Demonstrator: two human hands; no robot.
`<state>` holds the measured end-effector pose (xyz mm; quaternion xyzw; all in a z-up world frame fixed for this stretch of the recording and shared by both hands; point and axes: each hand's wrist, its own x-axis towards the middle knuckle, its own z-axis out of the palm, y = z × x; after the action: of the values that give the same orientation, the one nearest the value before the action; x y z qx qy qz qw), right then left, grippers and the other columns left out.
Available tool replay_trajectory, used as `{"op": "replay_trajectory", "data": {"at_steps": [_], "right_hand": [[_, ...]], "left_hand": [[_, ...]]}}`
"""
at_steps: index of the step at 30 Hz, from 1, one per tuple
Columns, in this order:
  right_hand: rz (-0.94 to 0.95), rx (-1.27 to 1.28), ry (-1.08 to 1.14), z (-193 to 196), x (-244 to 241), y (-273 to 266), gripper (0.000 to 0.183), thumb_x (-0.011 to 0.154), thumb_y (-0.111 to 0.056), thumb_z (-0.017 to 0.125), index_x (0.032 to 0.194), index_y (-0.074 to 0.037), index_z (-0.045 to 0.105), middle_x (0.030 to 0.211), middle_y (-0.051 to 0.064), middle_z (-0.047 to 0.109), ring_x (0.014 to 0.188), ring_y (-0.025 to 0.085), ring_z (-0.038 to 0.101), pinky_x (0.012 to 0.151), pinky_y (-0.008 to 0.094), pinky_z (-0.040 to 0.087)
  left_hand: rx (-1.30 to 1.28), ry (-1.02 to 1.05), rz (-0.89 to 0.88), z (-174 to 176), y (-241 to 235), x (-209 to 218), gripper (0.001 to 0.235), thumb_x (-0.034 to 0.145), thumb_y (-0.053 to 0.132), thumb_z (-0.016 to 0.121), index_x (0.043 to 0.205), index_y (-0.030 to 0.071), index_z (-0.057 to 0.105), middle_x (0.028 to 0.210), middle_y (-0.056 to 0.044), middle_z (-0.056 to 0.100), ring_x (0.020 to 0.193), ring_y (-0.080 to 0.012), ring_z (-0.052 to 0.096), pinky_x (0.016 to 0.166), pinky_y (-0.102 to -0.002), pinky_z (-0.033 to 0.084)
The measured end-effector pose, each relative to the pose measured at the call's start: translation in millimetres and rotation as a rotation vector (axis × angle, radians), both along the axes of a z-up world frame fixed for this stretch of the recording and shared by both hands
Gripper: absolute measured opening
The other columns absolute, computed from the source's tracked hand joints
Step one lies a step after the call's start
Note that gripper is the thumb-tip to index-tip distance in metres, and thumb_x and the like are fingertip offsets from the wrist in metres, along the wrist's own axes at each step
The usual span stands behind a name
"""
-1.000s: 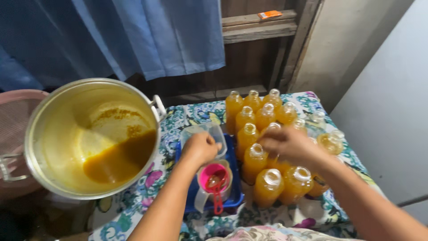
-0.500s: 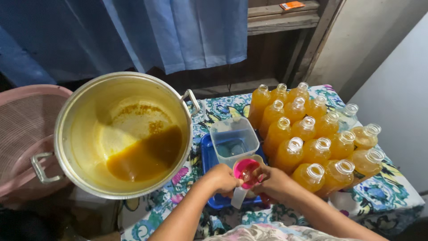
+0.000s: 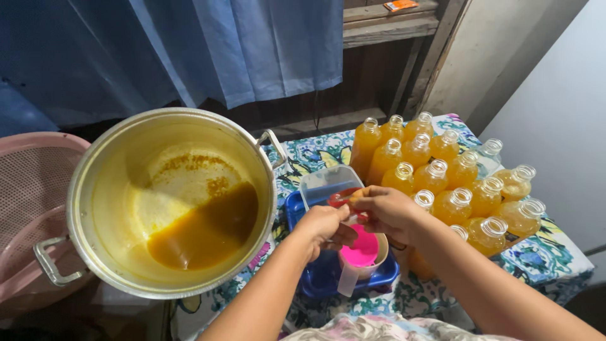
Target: The person pours an orange liquid from a large pot into a plastic container using a pink funnel, then transfers the liquid into multiple plastic bottles. The person also handles a plastic bag containing black bottle caps and places them on the table.
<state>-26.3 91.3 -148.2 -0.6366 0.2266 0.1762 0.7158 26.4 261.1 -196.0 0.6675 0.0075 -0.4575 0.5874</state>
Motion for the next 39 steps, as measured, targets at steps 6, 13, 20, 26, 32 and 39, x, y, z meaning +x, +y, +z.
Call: {"op": "replay_trajectory", "data": {"at_steps": [6,13,20,26,32,39], "right_hand": [[0.006,0.002,0.075,-31.1,31.0,5.8,0.014,0.098,-0.021,0.064,0.107,-0.010,0.066,0.085,0.002,0.065,0.068,0.011,0.059,0.062,0.029,0.050],[0.137,-0.254,0.054,-8.5,15.0,12.8,0.026,0.098,-0.037,0.059,0.105,-0.012,0.066,0.089,0.001,0.071,0.074,0.010,0.069,0.064,0.030,0.055],[0.758,-1.295,-0.068,-32.4,-5.8,1.0,0.029,0.093,-0.035,0.068,0.109,-0.013,0.077,0.098,0.015,0.075,0.091,0.030,0.075,0.081,0.039,0.058],[0.535,-1.404,-0.078,-50.7,-20.5,12.5,0.037,0.080,-0.035,0.079,0.109,-0.013,0.072,0.099,0.014,0.075,0.099,0.033,0.072,0.086,0.044,0.058],[0.567,-1.455,-0.086,-59.2,-22.8,7.4,0.033,0.079,-0.038,0.079,0.103,-0.016,0.074,0.099,0.013,0.075,0.101,0.032,0.071,0.087,0.045,0.058],[0.560,-1.392,-0.035,-74.1,-19.0,1.6,0.036,0.077,-0.039,0.078,0.108,-0.020,0.075,0.102,0.012,0.075,0.101,0.032,0.072,0.088,0.043,0.058]], "left_hand": [[-0.074,0.165,0.144,-19.8,-3.2,17.1,0.046,0.102,0.055,0.049,0.108,0.015,0.070,0.090,-0.008,0.074,0.078,-0.0244,0.071,0.077,-0.043,0.053],[-0.101,0.281,0.205,-64.3,-14.4,47.1,0.033,0.100,0.041,0.055,0.106,0.012,0.070,0.091,-0.010,0.076,0.078,-0.0257,0.074,0.074,-0.046,0.057],[0.196,0.065,0.195,-78.0,-10.3,49.1,0.020,0.094,0.019,0.063,0.111,0.009,0.067,0.080,-0.018,0.075,0.055,-0.0293,0.068,0.056,-0.046,0.053],[0.206,-0.025,0.147,-72.4,-9.2,48.1,0.022,0.097,0.019,0.061,0.112,0.005,0.067,0.078,-0.017,0.077,0.054,-0.0254,0.069,0.051,-0.042,0.052],[0.067,0.009,-0.098,-76.3,44.8,43.6,0.015,0.099,0.016,0.059,0.108,0.007,0.065,0.088,-0.014,0.079,0.071,-0.0238,0.073,0.060,-0.041,0.057],[0.064,0.382,-0.133,-115.8,123.9,-10.1,0.012,0.099,0.015,0.069,0.110,0.016,0.065,0.100,-0.003,0.078,0.082,-0.0200,0.070,0.075,-0.041,0.058]]}}
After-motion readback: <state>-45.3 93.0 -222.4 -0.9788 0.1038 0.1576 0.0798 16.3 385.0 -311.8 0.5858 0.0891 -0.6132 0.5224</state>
